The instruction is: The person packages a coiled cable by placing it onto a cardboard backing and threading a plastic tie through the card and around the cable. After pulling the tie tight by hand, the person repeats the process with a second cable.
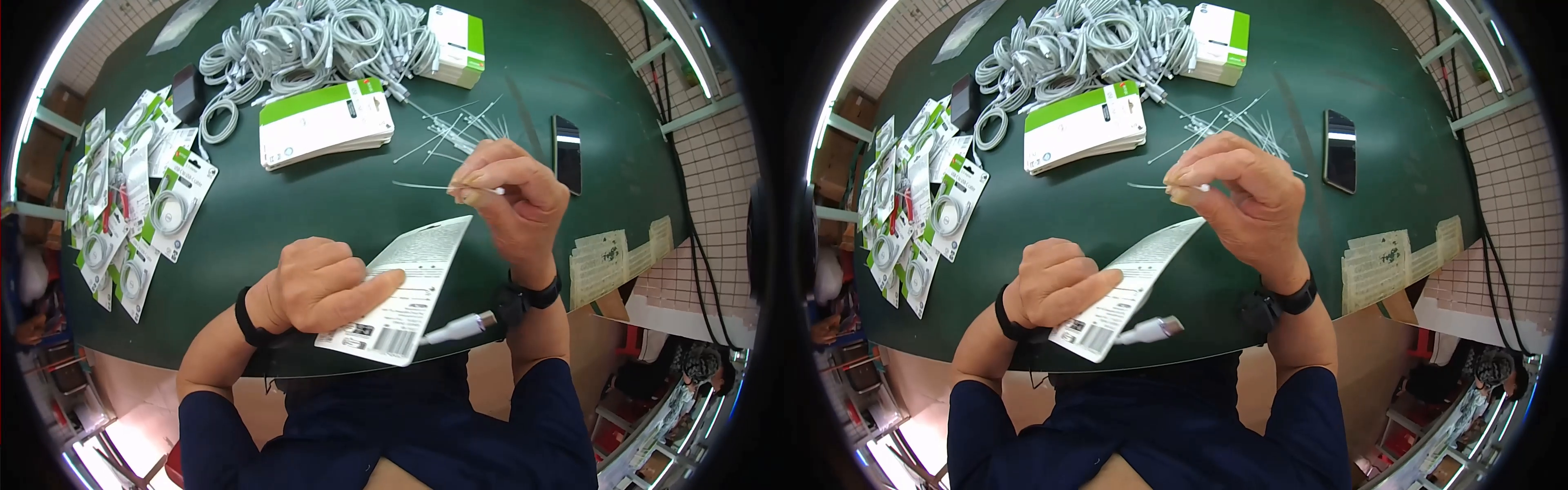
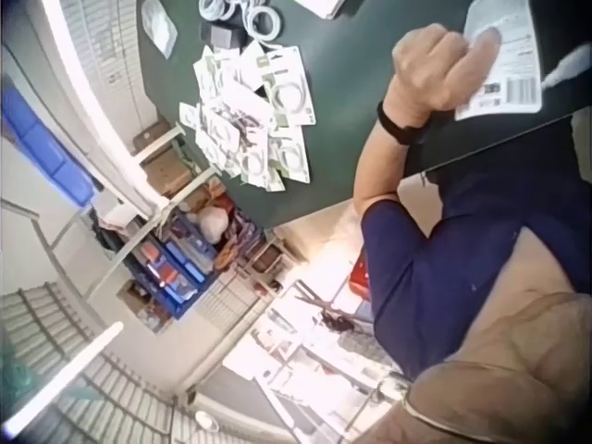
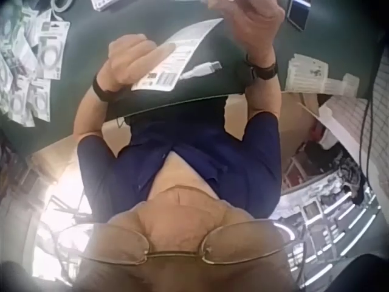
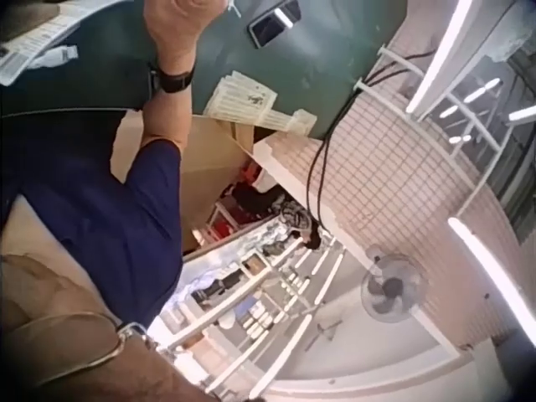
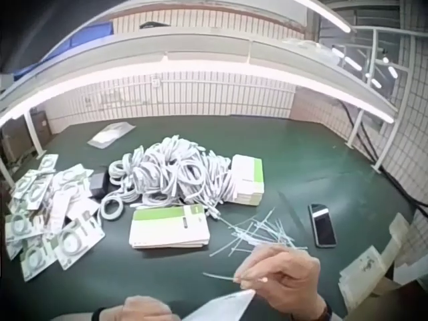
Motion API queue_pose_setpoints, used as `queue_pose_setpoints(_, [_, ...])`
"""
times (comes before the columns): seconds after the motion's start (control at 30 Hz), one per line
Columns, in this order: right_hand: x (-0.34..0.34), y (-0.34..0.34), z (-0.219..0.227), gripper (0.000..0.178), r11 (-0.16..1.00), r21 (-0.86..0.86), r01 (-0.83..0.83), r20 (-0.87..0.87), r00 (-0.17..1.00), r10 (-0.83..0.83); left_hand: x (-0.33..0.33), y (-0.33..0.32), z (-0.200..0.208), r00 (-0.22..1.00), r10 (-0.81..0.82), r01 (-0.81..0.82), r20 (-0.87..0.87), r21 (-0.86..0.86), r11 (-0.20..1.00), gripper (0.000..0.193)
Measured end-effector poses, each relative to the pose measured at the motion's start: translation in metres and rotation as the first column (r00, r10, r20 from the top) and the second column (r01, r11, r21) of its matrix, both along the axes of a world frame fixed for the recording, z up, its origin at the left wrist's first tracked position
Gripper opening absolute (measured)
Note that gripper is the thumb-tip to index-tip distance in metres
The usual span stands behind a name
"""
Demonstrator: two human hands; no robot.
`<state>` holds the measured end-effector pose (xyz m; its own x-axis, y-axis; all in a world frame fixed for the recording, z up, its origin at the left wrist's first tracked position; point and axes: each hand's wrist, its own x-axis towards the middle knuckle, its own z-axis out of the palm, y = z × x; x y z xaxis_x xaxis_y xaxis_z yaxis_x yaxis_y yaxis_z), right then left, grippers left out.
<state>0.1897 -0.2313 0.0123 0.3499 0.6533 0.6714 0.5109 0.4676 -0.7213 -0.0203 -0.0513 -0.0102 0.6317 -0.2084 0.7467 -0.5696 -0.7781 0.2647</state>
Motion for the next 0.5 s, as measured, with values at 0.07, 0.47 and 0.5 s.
queue_pose_setpoints(0.07, [-0.010,-0.005,0.012,0.013,0.996,0.045,-0.082,-0.124,0.988,0.087,-0.004,-0.005,0.007,0.999,-0.034,0.036,-0.016,0.099,0.994,0.044])
queue_pose_setpoints(0.47, [-0.033,-0.008,0.022,0.013,0.951,-0.015,-0.310,-0.060,0.949,0.309,-0.007,-0.017,0.008,0.981,-0.170,0.149,0.094,0.194,0.970,0.037])
queue_pose_setpoints(0.5, [-0.034,-0.008,0.023,0.013,0.951,-0.015,-0.310,-0.066,0.949,0.309,-0.007,-0.017,0.008,0.979,-0.176,0.155,0.098,0.190,0.969,0.037])
